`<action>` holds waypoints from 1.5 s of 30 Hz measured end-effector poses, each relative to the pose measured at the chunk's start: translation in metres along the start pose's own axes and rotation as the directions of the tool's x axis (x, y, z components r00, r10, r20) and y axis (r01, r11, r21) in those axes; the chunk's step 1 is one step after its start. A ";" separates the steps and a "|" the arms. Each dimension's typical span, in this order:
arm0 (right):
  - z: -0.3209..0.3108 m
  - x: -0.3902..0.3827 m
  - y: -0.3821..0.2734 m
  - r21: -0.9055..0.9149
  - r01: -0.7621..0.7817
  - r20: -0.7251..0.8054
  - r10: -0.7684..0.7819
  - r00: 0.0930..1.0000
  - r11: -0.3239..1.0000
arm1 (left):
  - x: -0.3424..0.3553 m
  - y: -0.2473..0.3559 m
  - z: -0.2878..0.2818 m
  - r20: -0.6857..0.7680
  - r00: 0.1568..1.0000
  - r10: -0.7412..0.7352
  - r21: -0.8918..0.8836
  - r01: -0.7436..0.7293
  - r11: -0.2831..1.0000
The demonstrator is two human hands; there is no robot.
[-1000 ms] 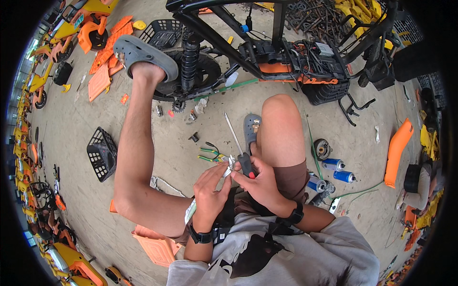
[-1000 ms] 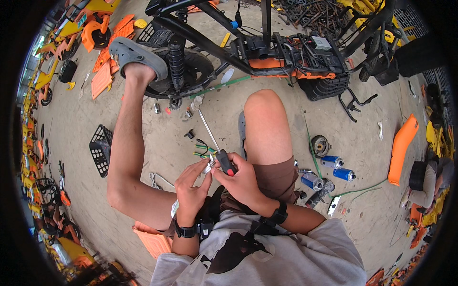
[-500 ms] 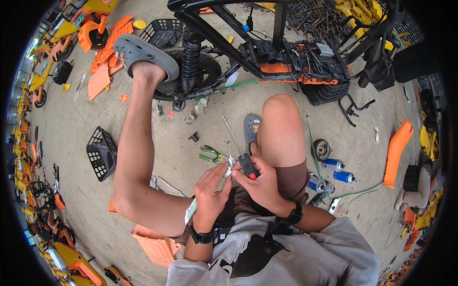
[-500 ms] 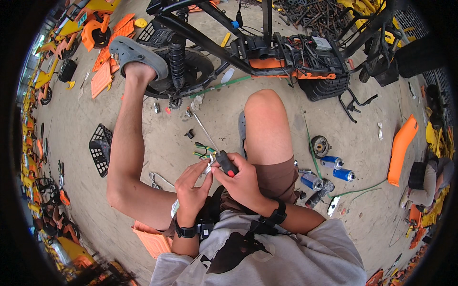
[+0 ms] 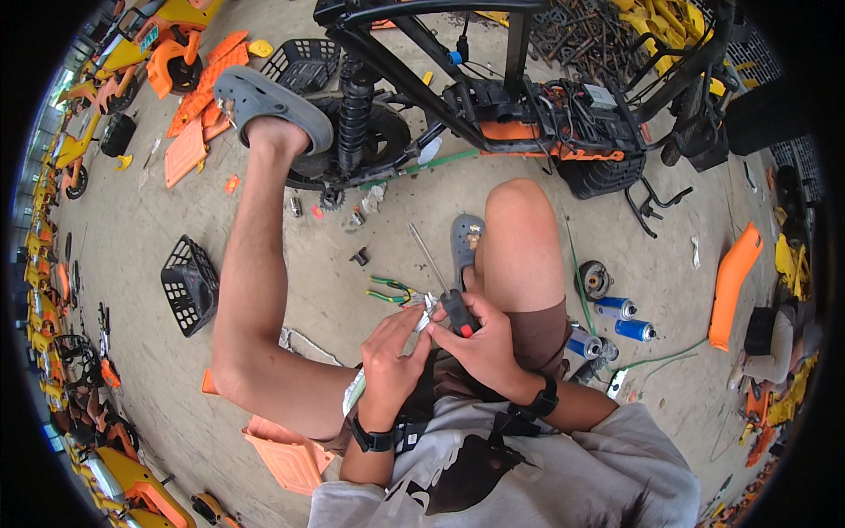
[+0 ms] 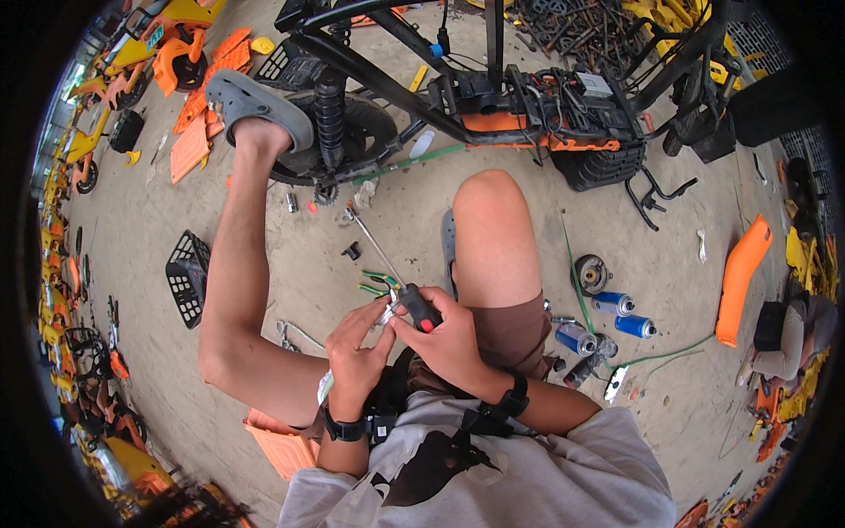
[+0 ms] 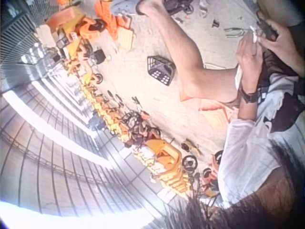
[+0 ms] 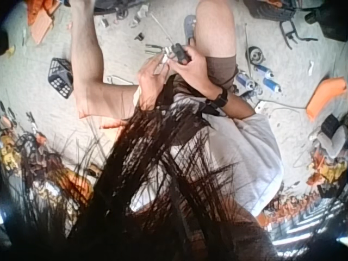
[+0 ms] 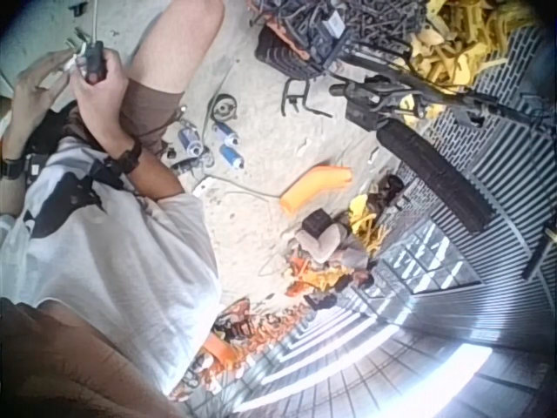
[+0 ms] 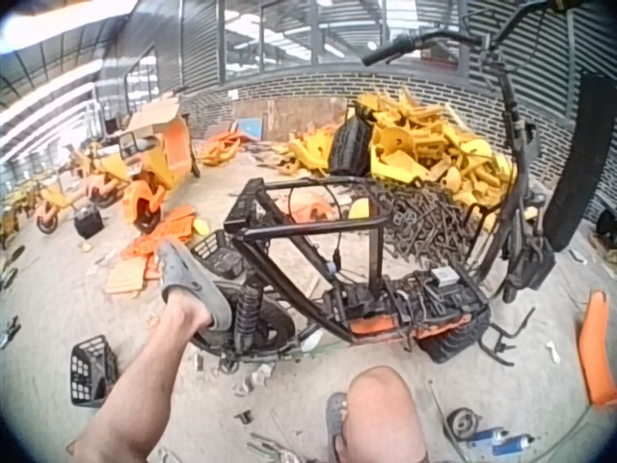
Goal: The person uses a screwdriver to tighten a screw on a light fixture and then uses pliers to manipulate small components while working on an electric scooter frame on the floor.
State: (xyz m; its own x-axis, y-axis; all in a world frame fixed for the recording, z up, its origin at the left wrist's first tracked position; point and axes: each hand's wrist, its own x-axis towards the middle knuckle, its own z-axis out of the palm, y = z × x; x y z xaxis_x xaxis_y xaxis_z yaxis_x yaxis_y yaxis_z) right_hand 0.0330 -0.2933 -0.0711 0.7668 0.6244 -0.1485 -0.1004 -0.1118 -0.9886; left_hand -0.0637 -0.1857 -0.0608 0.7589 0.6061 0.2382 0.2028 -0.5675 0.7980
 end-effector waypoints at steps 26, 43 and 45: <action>-0.002 0.001 -0.007 -0.024 -0.056 0.019 0.057 0.998 0.998 | -0.001 -0.001 0.003 -0.036 0.998 0.045 0.006 -0.045 0.999; 0.000 0.001 0.004 -0.057 0.033 -0.031 -0.035 0.999 0.998 | -0.001 -0.002 0.003 -0.045 0.998 0.037 0.008 -0.037 0.999; 0.001 0.001 0.004 -0.046 0.038 -0.035 -0.039 0.999 0.998 | -0.001 -0.001 0.003 -0.048 0.998 0.038 0.004 -0.038 0.999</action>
State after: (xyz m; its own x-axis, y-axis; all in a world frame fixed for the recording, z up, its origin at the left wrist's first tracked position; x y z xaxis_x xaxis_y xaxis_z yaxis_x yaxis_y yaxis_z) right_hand 0.0322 -0.2923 -0.0755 0.7917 0.6012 -0.1085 -0.0424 -0.1232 -0.9915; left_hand -0.0629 -0.1876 -0.0632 0.7356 0.6101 0.2945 0.1767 -0.5924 0.7860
